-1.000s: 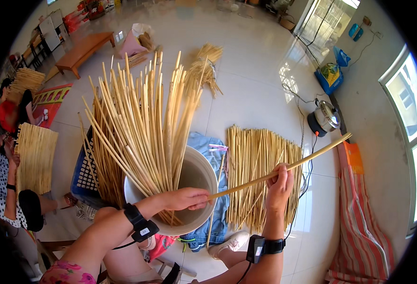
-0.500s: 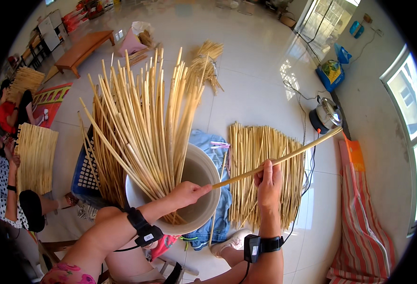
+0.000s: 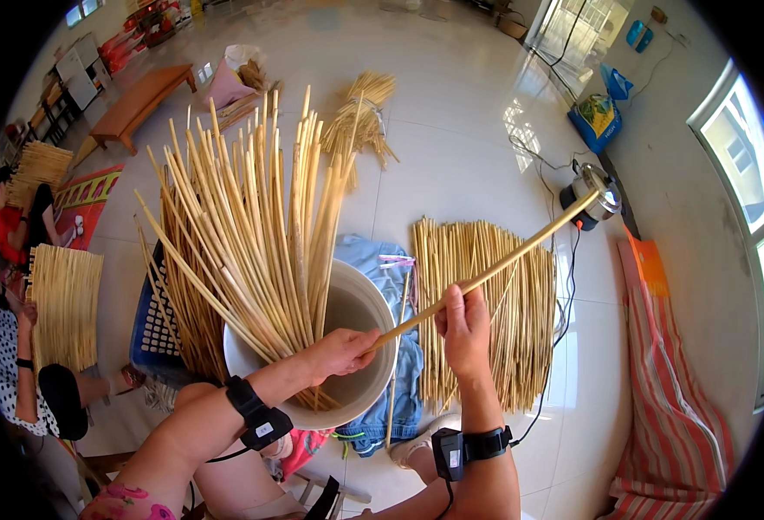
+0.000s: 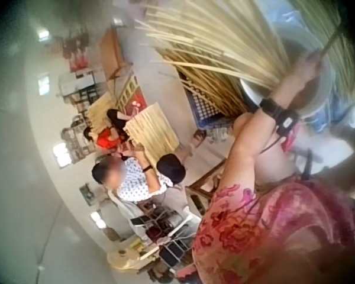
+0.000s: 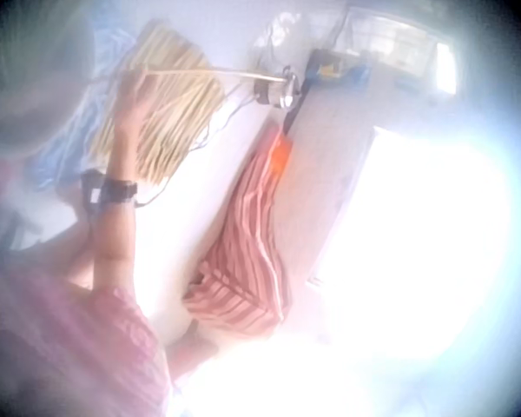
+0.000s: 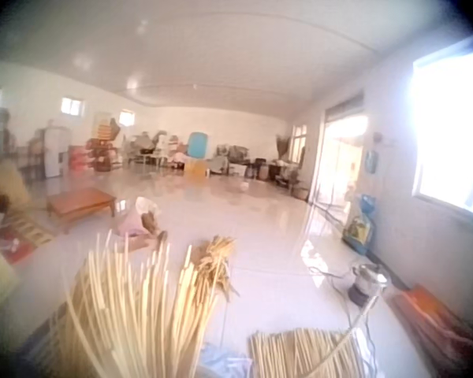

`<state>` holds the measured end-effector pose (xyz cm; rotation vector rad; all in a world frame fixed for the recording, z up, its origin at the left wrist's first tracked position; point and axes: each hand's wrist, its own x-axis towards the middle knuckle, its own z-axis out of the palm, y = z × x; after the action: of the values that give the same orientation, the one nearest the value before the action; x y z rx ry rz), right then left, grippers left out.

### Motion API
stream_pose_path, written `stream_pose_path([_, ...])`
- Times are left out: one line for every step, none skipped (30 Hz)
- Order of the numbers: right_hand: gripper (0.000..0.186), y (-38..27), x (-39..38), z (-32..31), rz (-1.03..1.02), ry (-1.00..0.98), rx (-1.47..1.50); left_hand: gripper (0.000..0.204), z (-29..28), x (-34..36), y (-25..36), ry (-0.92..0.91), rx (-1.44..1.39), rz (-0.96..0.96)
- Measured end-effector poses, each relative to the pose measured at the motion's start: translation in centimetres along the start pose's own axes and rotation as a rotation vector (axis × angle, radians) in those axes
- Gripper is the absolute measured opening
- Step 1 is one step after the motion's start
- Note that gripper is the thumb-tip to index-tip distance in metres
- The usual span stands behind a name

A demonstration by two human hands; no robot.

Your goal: The person weaves long wooden slats together by hand while sitting on the floor, selecting individual pieces from a large bundle in a bucket and integrating them into a growing mat.

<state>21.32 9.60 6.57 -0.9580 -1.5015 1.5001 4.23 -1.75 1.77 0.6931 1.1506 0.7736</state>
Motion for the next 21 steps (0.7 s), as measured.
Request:
stream_pose_path([0.019, -0.1, -0.1, 0.4, -0.011, -0.042, -0.017, 0.041, 0.0, 0.0, 0.2, 0.040, 0.065, -0.067])
stream_pose_path([0.018, -0.2, -0.3, 0.7, -0.017, -0.051, -0.032, 0.041, -0.2, 0.3, -0.2, 0.003, 0.036, -0.065])
stream_pose_path([0.017, 0.1, -0.4, 1.0, -0.017, -0.052, -0.016, 0.042, -0.5, 0.4, -0.7, -0.031, 0.009, -0.062])
stream_pose_path([0.017, 0.2, -0.4, 1.3, -0.016, -0.034, 0.001, 0.043, -0.7, 0.6, -1.2, -0.066, -0.018, -0.061])
stream_pose_path([0.017, 0.1, -0.3, 1.5, -0.015, -0.016, 0.018, 0.040, -0.8, 0.7, -1.6, -0.088, -0.067, -0.001])
stream_pose_path([0.017, 0.1, -0.1, 1.3, -0.003, 0.047, 0.036, 0.038, -0.6, 0.6, -1.3, -0.117, -0.115, 0.058])
stream_pose_path([0.018, 0.1, 0.1, 1.1, 0.009, 0.110, 0.055, 0.036, -0.4, 0.5, -0.9, -0.147, -0.163, 0.116])
stream_pose_path([0.018, 0.1, 0.3, 0.8, 0.021, 0.173, 0.073, 0.033, -0.1, 0.1, -0.6, -0.185, -0.224, 0.131])
stream_pose_path([0.021, 0.1, 0.6, 0.1, 0.019, 0.176, 0.110, 0.029, 0.4, -0.7, 0.2, -0.223, -0.285, 0.147])
stream_pose_path([0.022, 0.1, 0.7, -0.3, 0.037, 0.228, 0.118, 0.027, 0.6, -1.1, 0.7, -0.261, -0.346, 0.163])
stream_pose_path([0.023, -0.1, 0.8, -0.5, 0.055, 0.281, 0.127, 0.026, 0.6, -1.2, 0.7, -0.313, -0.286, 0.190])
stream_pose_path([0.023, -0.3, 0.7, -0.6, 0.061, 0.289, 0.114, 0.027, 0.5, -1.3, 0.3, -0.363, -0.231, 0.217])
stream_pose_path([0.023, -0.5, 0.6, -0.6, 0.068, 0.298, 0.102, 0.031, 0.4, -1.4, 0.1, -0.412, -0.176, 0.245])
stream_pose_path([0.023, -0.6, 0.6, -0.6, 0.074, 0.305, 0.089, 0.031, 0.2, -1.2, 0.2, -0.443, -0.123, 0.259])
stream_pose_path([0.023, -0.5, 0.6, -0.7, 0.070, 0.296, 0.109, 0.030, 0.4, -1.3, 0.3, -0.428, -0.208, 0.225])
stream_pose_path([0.023, -0.2, 0.5, -0.8, 0.067, 0.287, 0.128, 0.029, 0.8, -1.6, 0.5, -0.412, -0.293, 0.191])
stream_pose_path([0.023, 0.0, 0.5, -0.9, 0.063, 0.277, 0.148, 0.027, 1.1, -1.7, 0.6, -0.395, -0.378, 0.156])
stream_pose_path([0.023, 0.3, 0.5, -0.8, 0.059, 0.275, 0.136, 0.024, 1.0, -1.6, 0.5, -0.369, -0.352, 0.137])
stream_pose_path([0.022, 0.4, 0.5, -0.7, 0.069, 0.259, 0.145, 0.021, 0.8, -1.4, 0.3, -0.343, -0.326, 0.118])
stream_pose_path([0.022, 0.4, 0.5, -0.4, 0.078, 0.243, 0.155, 0.020, 0.6, -1.2, 0.1, -0.317, -0.299, 0.099])
stream_pose_path([0.022, 0.3, 0.4, -0.1, 0.088, 0.226, 0.164, 0.020, 0.6, -1.2, -0.1, -0.290, -0.301, 0.092])
